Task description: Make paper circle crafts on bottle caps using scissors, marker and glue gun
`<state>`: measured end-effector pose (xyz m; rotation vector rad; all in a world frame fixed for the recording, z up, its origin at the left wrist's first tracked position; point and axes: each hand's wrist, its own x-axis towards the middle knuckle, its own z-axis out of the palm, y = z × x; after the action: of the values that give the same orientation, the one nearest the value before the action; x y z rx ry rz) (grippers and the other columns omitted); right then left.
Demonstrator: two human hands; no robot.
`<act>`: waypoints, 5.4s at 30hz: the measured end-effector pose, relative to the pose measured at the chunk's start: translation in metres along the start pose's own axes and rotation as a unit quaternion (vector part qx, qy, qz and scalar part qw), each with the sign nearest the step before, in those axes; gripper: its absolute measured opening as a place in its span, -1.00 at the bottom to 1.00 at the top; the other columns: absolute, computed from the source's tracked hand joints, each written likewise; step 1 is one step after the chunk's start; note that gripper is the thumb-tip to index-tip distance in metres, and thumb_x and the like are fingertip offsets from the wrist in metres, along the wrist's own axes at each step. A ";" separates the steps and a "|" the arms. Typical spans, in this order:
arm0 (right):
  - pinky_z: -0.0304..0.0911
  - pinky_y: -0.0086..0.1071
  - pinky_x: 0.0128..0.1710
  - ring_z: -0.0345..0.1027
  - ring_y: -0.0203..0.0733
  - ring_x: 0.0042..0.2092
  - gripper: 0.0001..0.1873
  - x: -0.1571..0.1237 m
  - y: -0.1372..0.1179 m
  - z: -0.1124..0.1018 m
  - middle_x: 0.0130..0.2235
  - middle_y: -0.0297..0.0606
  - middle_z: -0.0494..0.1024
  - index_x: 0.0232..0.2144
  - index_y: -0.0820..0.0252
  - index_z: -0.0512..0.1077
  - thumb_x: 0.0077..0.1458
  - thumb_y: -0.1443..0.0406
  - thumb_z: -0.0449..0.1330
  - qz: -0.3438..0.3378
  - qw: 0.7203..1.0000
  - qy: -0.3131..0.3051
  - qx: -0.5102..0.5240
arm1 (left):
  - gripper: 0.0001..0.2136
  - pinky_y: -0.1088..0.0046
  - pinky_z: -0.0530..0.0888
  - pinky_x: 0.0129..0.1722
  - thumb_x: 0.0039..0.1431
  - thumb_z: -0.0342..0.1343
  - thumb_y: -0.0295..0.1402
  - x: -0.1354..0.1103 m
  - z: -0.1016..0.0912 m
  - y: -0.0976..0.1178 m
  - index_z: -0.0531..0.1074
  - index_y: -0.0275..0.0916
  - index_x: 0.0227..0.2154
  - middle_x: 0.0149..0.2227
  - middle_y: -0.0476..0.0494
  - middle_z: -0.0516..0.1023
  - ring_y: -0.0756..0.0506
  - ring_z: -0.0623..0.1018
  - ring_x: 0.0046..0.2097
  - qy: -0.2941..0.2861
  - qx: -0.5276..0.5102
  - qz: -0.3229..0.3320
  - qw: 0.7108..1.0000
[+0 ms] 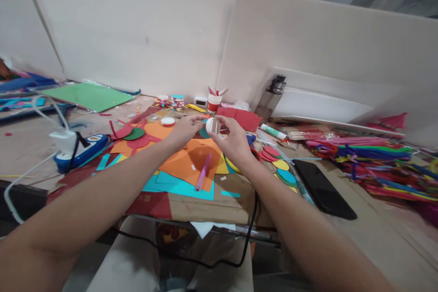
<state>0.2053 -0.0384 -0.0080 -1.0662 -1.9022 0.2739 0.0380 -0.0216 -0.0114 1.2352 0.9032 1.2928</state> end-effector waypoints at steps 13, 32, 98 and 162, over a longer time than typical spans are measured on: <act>0.30 -0.23 -0.11 0.45 -0.01 -0.10 -0.65 0.000 -0.005 0.004 -0.14 -0.01 0.60 -0.18 0.27 0.55 0.15 0.11 0.18 0.053 0.955 -0.173 -0.236 | -0.82 0.38 0.58 -0.34 0.01 0.19 -0.40 0.021 -0.058 0.046 0.51 -0.26 -0.27 -0.33 -0.17 0.60 -0.11 0.59 -0.27 0.174 -0.075 0.085 0.978; 0.31 -0.32 -0.23 0.48 -0.14 -0.29 -0.75 -0.002 0.018 -0.117 -0.30 -0.20 0.66 -0.26 0.20 0.61 0.08 0.21 0.20 0.144 0.957 -0.027 -0.248 | -0.86 0.22 0.63 -0.21 -0.02 0.24 -0.49 0.008 -0.020 0.016 0.47 -0.34 -0.33 -0.35 -0.15 0.59 -0.06 0.61 -0.29 0.030 -0.055 -0.041 0.997; 0.24 -0.35 -0.31 0.50 -0.10 -0.26 -0.71 -0.077 0.031 -0.177 -0.26 -0.20 0.66 -0.32 0.14 0.60 0.18 0.15 0.11 0.240 0.830 -0.321 -0.387 | -0.90 0.45 0.61 -0.40 0.00 0.21 -0.49 0.008 -0.023 0.012 0.53 -0.31 -0.36 -0.36 -0.15 0.62 -0.01 0.57 -0.41 0.023 0.004 -0.051 0.998; 0.28 -0.49 -0.50 0.40 -0.35 -0.47 -0.92 0.006 -0.015 -0.018 -0.51 -0.40 0.49 -0.38 0.20 0.44 0.03 0.30 0.26 0.183 0.968 0.006 0.172 | -0.89 0.21 0.61 -0.15 0.11 0.16 -0.50 -0.002 0.001 0.004 0.53 -0.39 -0.29 -0.33 -0.22 0.62 -0.09 0.63 -0.31 -0.065 -0.085 -0.095 0.990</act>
<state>0.2095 -0.0469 0.0143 -1.1668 -1.5608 0.7750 0.0381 -0.0241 -0.0071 1.0609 0.7803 1.1007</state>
